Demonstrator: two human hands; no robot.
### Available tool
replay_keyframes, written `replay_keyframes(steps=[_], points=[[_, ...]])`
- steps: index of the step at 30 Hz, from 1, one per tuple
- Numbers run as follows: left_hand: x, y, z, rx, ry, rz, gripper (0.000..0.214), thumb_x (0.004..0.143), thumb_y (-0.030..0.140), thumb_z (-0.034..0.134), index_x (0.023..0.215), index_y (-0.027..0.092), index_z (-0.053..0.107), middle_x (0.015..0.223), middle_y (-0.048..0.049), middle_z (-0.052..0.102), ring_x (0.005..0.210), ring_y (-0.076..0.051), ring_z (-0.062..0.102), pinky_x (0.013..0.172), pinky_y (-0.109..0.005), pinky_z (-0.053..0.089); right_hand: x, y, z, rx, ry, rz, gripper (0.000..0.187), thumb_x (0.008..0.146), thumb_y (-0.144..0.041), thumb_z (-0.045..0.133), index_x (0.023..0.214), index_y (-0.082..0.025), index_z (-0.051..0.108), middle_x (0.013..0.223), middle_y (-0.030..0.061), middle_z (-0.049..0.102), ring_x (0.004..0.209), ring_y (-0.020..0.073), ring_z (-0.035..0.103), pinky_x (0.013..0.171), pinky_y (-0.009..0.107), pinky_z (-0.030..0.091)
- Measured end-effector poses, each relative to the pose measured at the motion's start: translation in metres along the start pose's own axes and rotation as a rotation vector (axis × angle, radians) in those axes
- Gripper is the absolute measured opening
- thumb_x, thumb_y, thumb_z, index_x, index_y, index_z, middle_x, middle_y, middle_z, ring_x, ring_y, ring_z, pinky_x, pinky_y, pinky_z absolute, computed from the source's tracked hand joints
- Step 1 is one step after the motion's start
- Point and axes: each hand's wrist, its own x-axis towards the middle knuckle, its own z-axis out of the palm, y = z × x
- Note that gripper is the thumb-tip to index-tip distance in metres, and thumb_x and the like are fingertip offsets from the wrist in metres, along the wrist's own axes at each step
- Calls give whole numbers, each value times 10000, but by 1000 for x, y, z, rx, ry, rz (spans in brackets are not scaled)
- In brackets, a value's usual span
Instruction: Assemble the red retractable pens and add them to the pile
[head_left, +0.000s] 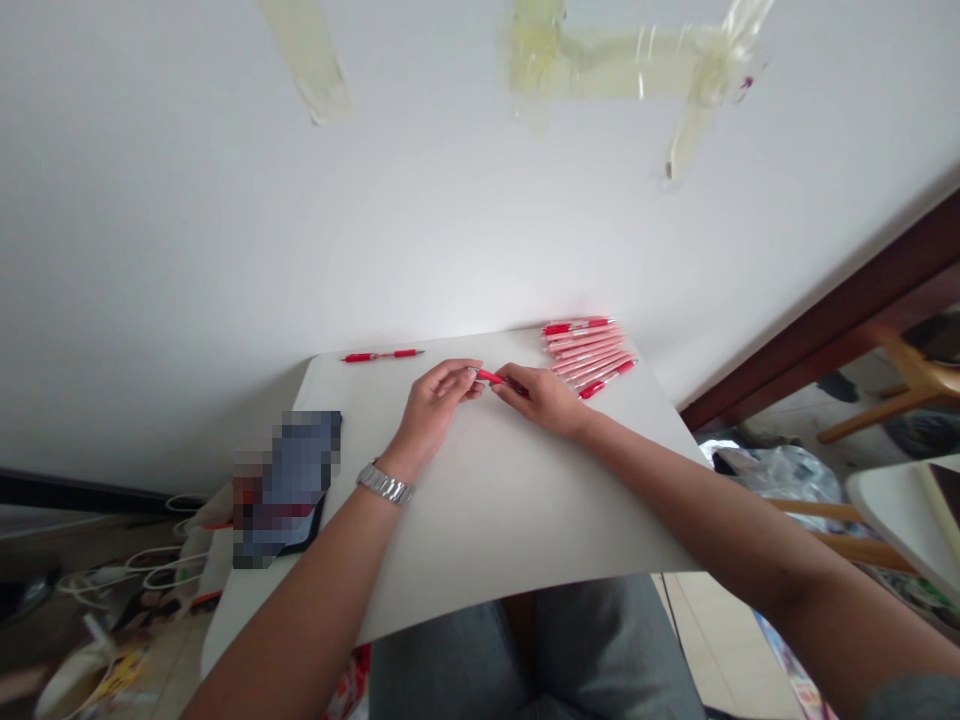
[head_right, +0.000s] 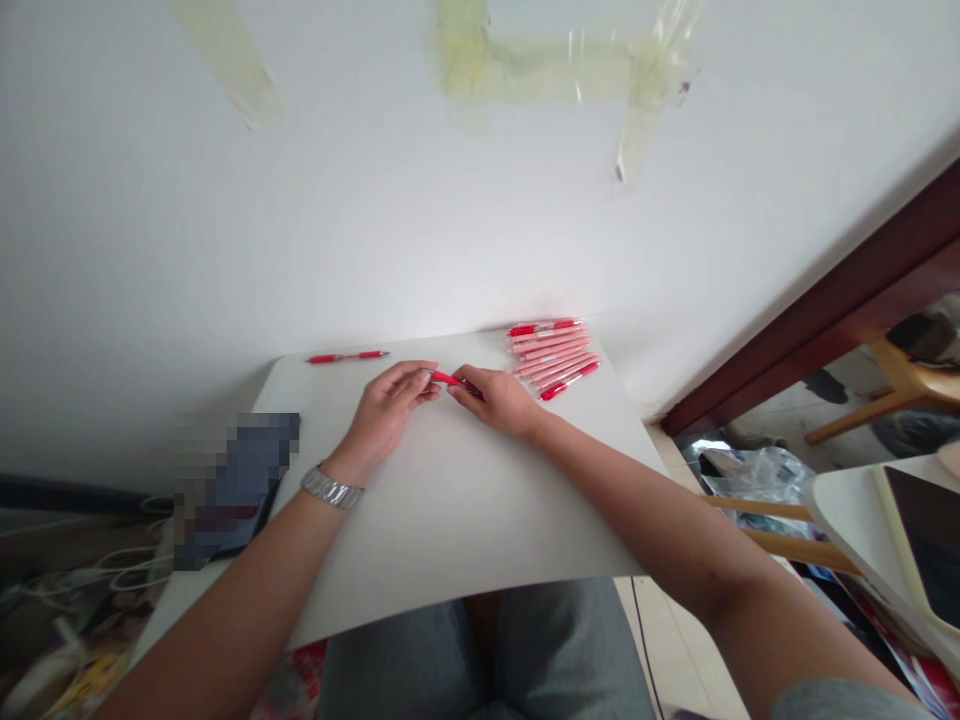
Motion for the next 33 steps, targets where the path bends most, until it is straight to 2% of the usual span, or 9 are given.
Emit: replay_keyframes(steps=[5,9,15,23,28,33], points=[[1,-3,0,-14,23,4,377,882,499,859,1102,197,810,1062,-93,802,927,-202,752,968,-399,603,1,2,-2,13,3,-27,455,1148,-519,365,1031,-214,683,871,43,692,781,178,604,747,295,413],[1,-4,0,-8,29,6,359,889,488,854,1096,197,810,1066,-91,801,932,-200,748,967,-392,603,2,3,-2,24,20,-52,394,1132,-499,430,1061,-210,688,944,62,726,814,180,629,757,293,430],[1,-1,1,-11,32,-2,383,865,502,870,1083,192,811,1093,-97,800,931,-201,744,970,-402,599,1,5,2,23,68,12,271,1068,-456,557,1109,-211,665,925,34,734,728,150,595,690,273,406],[1,-2,1,-11,29,3,375,866,496,872,1076,191,815,1060,-93,799,938,-208,743,970,-404,598,-1,6,3,24,80,26,265,1047,-451,602,1161,-218,652,957,35,751,730,144,615,687,261,415],[1,-1,1,-2,29,-3,378,864,492,876,1070,183,806,1064,-92,800,934,-200,738,968,-395,602,0,0,-2,15,55,22,358,1117,-465,492,1281,-205,676,946,52,771,759,160,656,723,272,446],[1,0,2,12,29,0,379,869,496,869,1075,184,809,1048,-91,800,925,-199,734,966,-396,599,1,3,-1,-2,85,-6,389,1139,-435,445,1307,-197,703,1061,88,801,859,188,721,788,296,497]])
